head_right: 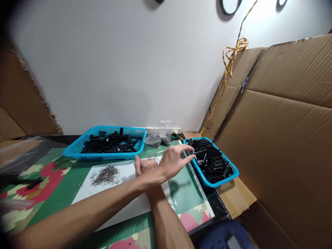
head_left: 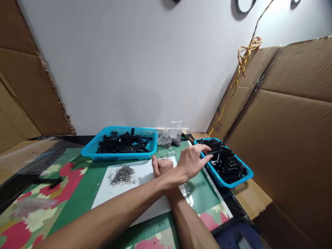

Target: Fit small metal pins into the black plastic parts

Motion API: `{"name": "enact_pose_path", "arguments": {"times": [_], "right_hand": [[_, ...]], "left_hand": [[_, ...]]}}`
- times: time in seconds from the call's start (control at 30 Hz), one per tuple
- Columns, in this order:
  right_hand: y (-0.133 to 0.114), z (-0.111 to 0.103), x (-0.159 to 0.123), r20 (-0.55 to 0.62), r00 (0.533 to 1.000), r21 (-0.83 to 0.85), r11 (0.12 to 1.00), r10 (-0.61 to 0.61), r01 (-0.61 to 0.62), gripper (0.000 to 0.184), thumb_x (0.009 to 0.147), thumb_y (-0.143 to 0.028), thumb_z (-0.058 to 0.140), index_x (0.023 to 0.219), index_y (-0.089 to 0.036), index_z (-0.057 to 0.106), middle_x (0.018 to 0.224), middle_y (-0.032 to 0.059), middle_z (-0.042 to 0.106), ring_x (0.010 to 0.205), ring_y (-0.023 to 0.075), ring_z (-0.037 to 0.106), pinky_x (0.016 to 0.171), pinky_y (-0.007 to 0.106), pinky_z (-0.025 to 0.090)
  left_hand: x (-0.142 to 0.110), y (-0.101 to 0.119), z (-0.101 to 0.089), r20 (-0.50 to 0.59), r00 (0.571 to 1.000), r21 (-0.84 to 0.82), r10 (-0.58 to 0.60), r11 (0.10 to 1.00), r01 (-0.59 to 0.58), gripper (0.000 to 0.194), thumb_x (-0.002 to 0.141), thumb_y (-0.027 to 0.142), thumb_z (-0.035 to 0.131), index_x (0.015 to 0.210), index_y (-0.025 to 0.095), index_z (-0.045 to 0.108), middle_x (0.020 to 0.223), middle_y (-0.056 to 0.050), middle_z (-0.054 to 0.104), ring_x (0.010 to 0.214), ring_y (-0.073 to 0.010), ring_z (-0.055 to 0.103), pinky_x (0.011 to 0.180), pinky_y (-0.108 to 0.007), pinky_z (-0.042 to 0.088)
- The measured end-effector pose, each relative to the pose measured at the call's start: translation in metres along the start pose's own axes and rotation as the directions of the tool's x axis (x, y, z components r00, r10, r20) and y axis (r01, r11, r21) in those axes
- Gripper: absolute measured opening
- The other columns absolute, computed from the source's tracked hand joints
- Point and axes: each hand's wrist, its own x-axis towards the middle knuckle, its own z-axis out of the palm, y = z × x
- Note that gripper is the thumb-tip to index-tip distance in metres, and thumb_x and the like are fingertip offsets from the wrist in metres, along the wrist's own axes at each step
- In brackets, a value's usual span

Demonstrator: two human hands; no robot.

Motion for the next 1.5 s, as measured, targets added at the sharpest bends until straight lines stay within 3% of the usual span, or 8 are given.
{"name": "enact_pose_path", "arguments": {"times": [0.2,0.43,0.6,0.8,0.93,1.03,1.3,1.5], "right_hand": [[0.002,0.003,0.001,-0.041,0.999,-0.028,0.999,0.036,-0.037,0.058,0.112,-0.046,0.033,0.06,-0.02,0.032,0.051,-0.003,0.046,0.049,0.012,0.043,0.05,0.027,0.023],[0.0,-0.003,0.004,0.014,0.999,-0.08,0.996,0.051,-0.049,0.063,0.113,-0.053,0.025,0.06,-0.02,0.037,0.053,-0.004,0.051,0.051,0.0117,0.045,0.052,0.025,0.029],[0.006,0.008,0.004,-0.025,0.999,0.029,0.999,0.04,-0.039,0.063,0.113,-0.051,0.022,0.059,-0.021,0.033,0.051,-0.0019,0.047,0.05,0.0139,0.045,0.055,0.028,0.033],[0.012,0.023,-0.003,-0.124,0.991,0.091,0.994,-0.05,0.061,0.05,0.104,-0.044,0.051,0.058,-0.022,0.049,0.061,0.0056,0.065,0.056,0.0183,0.055,0.053,0.031,0.029],[0.01,0.019,-0.008,-0.192,0.981,0.226,0.974,0.042,0.002,0.065,0.11,-0.05,0.031,0.051,-0.023,0.028,0.043,0.0006,0.039,0.044,0.0117,0.026,0.054,0.034,0.019],[0.007,0.016,-0.009,-0.209,0.974,0.292,0.956,0.083,-0.019,0.066,0.109,-0.059,0.026,0.054,-0.023,0.02,0.044,-0.0016,0.03,0.046,0.0111,0.019,0.055,0.035,0.016],[0.013,0.015,-0.01,-0.127,0.948,0.529,0.828,0.291,-0.184,0.071,0.104,-0.071,0.033,0.05,-0.025,0.024,0.045,-0.0015,0.03,0.045,0.0115,0.027,0.051,0.032,0.021],[0.037,0.004,-0.006,0.035,0.92,0.732,0.617,0.39,-0.29,0.073,0.101,-0.076,0.037,0.049,-0.025,0.037,0.043,-0.001,0.039,0.041,0.0116,0.036,0.047,0.029,0.027]], "left_hand": [[0.071,0.005,0.063,0.144,0.984,-0.037,-0.105,0.993,0.111,0.018,0.089,0.034,0.08,0.104,0.024,0.081,0.101,-0.003,0.082,0.097,-0.0246,0.077,0.089,-0.039,0.06],[0.069,-0.015,0.074,0.257,0.964,0.023,0.075,0.996,-0.083,0.026,0.096,0.035,0.073,0.118,0.023,0.078,0.12,-0.007,0.079,0.114,-0.027,0.073,0.099,-0.041,0.058],[0.04,-0.024,0.035,0.212,0.97,-0.008,0.121,0.992,-0.122,0.035,0.103,0.039,0.061,0.132,0.022,0.072,0.135,-0.007,0.073,0.118,-0.0236,0.071,0.1,-0.039,0.057],[0.016,-0.054,-0.067,-0.038,0.998,0.128,-0.053,0.99,0.057,0.037,0.107,0.041,0.05,0.105,0.019,0.079,0.09,-0.004,0.077,0.077,-0.0159,0.068,0.072,-0.027,0.051],[0.02,-0.112,-0.133,-0.255,0.917,0.263,-0.307,0.891,0.371,0.034,0.104,0.038,0.052,0.099,0.02,0.081,0.095,-0.006,0.08,0.088,-0.0193,0.072,0.074,-0.026,0.048],[0.017,-0.156,-0.163,-0.288,0.787,0.376,-0.546,0.691,0.617,0.025,0.097,0.031,0.06,0.098,0.019,0.082,0.098,-0.008,0.081,0.095,-0.0226,0.073,0.077,-0.027,0.049],[0.004,-0.196,-0.156,0.038,0.715,0.7,-0.698,0.53,0.479,0.03,0.084,0.032,0.076,0.113,0.021,0.077,0.118,-0.013,0.078,0.115,-0.0317,0.072,0.092,-0.036,0.053],[0.0,-0.202,-0.153,0.079,0.713,0.694,-0.697,0.552,0.463,0.013,0.09,0.032,0.071,0.095,0.021,0.076,0.109,-0.013,0.079,0.111,-0.0321,0.072,0.091,-0.037,0.052]]}}
